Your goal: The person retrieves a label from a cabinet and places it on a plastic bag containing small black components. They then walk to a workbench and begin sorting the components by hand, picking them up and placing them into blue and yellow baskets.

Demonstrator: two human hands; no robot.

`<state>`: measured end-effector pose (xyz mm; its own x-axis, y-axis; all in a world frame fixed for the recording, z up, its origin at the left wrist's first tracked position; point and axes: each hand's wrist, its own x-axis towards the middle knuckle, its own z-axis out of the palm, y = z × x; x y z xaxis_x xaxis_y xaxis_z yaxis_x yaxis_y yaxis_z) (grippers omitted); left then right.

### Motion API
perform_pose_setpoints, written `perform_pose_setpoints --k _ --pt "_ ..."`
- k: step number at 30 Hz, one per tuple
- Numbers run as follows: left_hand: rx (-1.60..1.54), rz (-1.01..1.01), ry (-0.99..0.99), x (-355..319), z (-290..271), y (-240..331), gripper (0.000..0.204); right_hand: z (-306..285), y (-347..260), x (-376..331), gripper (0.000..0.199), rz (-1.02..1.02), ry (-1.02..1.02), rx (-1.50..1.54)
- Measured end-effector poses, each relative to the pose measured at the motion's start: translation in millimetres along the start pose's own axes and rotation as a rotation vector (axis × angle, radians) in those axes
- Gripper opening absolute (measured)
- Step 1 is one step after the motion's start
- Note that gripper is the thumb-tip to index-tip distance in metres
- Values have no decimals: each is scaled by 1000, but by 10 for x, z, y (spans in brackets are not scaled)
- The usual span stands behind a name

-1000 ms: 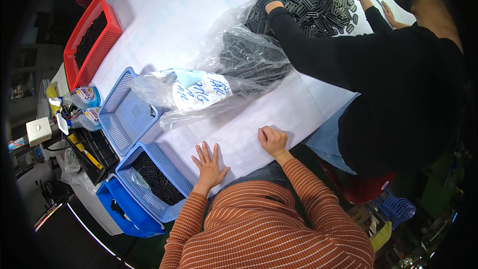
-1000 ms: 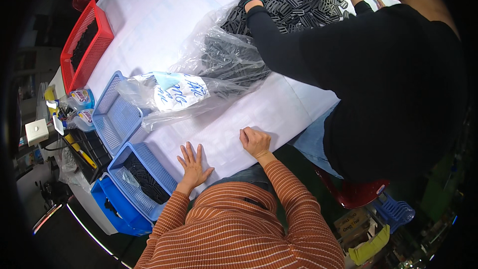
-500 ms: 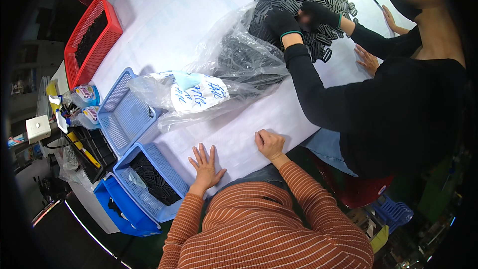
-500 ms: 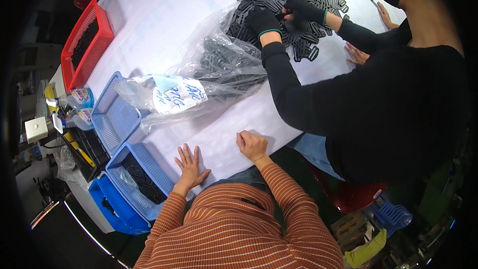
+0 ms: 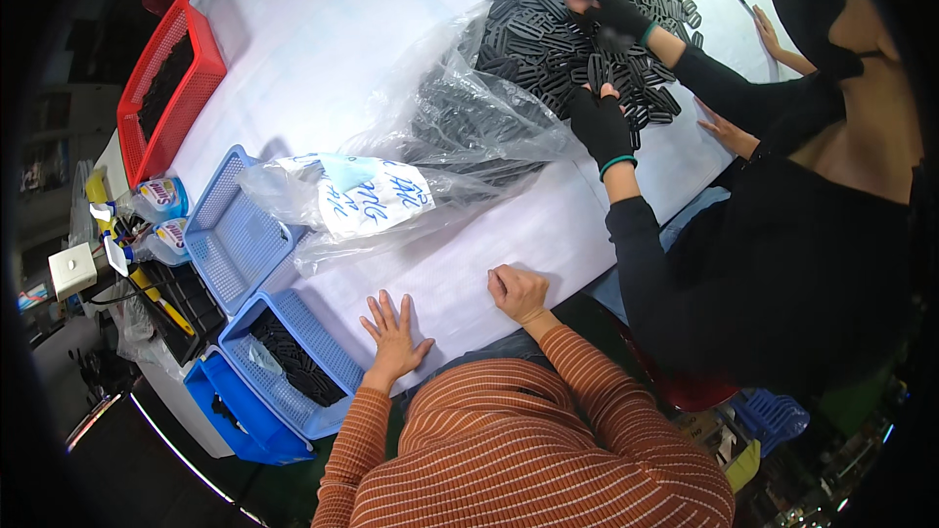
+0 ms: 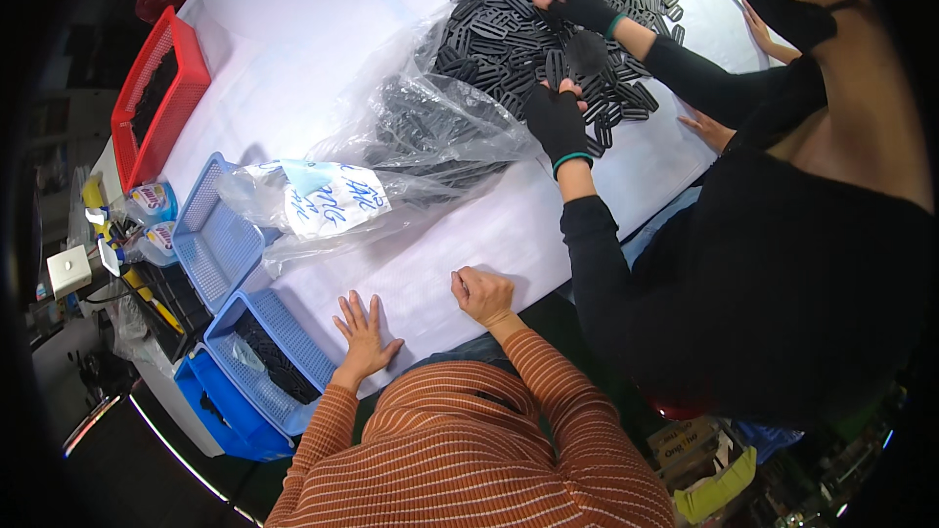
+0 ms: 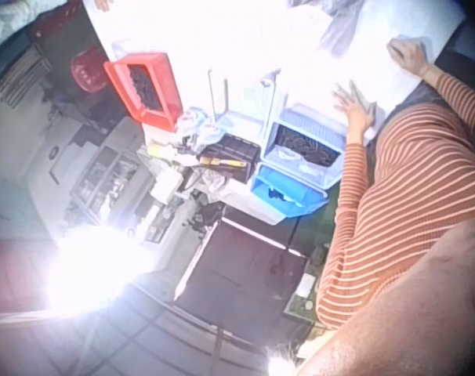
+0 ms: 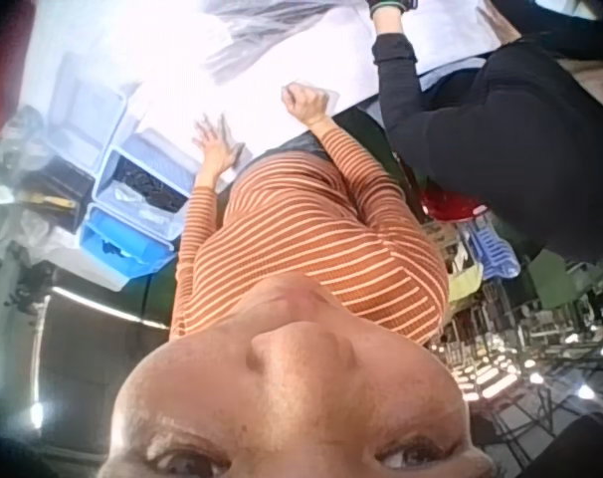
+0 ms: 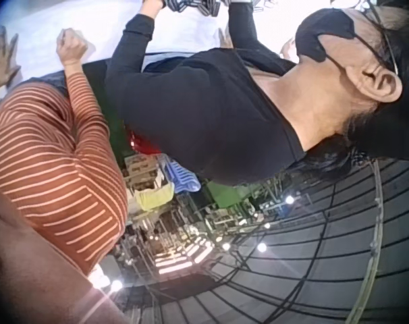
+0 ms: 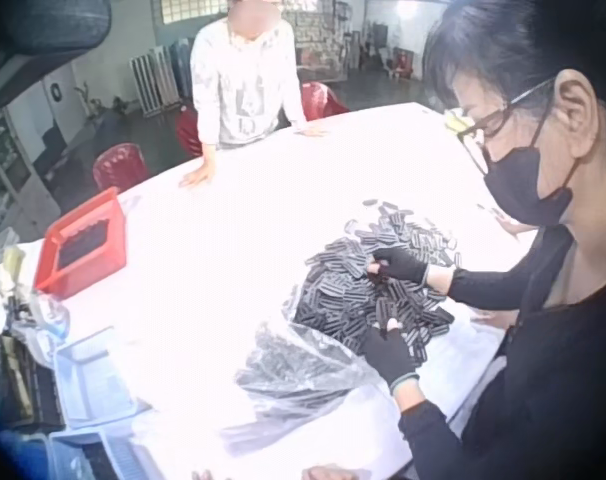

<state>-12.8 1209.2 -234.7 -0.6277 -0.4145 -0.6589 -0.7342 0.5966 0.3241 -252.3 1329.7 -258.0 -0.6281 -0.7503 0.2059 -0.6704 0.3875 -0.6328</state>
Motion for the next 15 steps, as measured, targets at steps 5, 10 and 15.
perform_pose_setpoints --k 5,10,15 --pt "-22 12 28 -33 63 -34 105 -3 23 -26 19 -17 -29 -34" --pt "-13 54 77 -41 203 -153 106 35 28 -78 21 -37 5 -10" --pt "0 47 32 -4 190 -197 107 60 12 -124 22 -42 35 -47"
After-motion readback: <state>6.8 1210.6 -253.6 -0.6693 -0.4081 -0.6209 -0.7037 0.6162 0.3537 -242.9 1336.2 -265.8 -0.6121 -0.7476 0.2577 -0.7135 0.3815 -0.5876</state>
